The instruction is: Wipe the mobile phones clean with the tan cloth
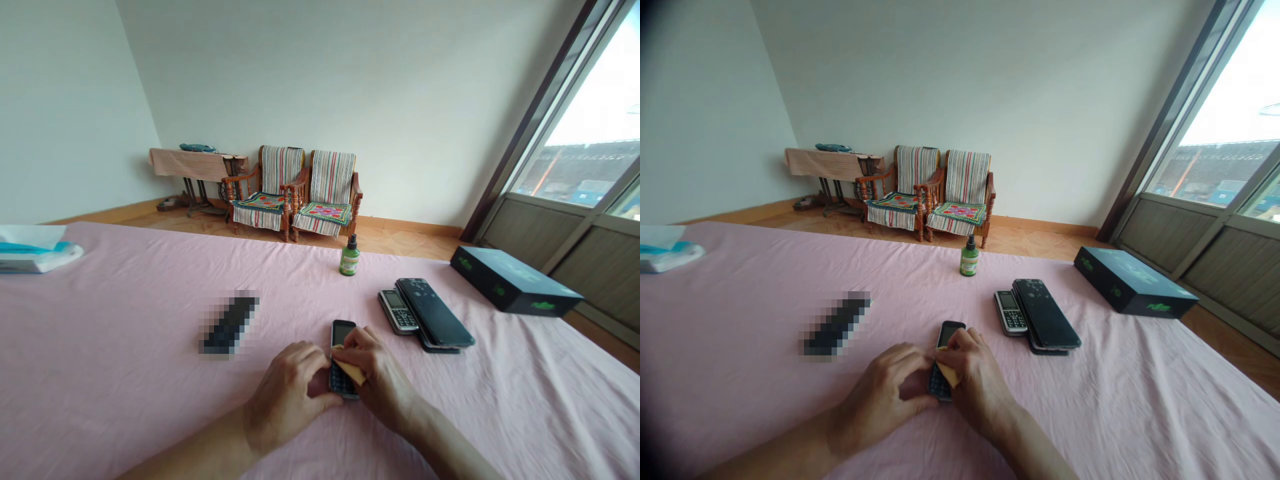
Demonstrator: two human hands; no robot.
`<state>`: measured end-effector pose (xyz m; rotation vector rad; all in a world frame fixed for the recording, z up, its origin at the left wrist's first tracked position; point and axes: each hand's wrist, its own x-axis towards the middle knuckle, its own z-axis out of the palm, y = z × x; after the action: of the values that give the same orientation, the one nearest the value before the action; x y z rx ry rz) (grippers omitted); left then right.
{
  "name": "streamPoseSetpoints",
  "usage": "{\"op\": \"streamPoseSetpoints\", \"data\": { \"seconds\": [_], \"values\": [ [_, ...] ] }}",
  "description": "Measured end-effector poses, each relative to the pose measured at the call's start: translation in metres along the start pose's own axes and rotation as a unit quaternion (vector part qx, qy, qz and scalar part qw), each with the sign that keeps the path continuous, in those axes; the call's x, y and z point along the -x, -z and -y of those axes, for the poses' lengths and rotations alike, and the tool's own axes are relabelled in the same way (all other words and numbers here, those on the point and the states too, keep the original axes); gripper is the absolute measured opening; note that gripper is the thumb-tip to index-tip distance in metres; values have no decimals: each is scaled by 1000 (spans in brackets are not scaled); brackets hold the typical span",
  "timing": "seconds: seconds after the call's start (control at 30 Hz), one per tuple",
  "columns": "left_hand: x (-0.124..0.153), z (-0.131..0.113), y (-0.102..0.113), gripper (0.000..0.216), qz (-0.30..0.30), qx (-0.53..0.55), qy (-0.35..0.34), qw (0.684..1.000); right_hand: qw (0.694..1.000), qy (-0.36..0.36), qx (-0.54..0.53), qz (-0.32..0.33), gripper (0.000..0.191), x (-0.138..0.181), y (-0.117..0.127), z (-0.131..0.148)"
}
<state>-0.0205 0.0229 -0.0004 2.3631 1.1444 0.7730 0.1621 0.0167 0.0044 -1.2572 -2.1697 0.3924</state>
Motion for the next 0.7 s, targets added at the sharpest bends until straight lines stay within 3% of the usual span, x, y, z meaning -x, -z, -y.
{"op": "streamPoseSetpoints", "data": {
  "seconds": [0.23, 0.43, 0.7],
  "values": [
    [-4, 2, 2, 62, -2, 41, -3, 999, 1000, 20, -13, 17, 23, 8, 7, 4],
    [-6, 6, 4, 54, 8, 59, -23, 998, 998, 4, -50, 37, 24, 16, 24, -9],
    [-5, 7, 4, 66, 28, 18, -17, 999, 997, -38, -57, -23, 22, 12, 10, -19]
  ]
}}
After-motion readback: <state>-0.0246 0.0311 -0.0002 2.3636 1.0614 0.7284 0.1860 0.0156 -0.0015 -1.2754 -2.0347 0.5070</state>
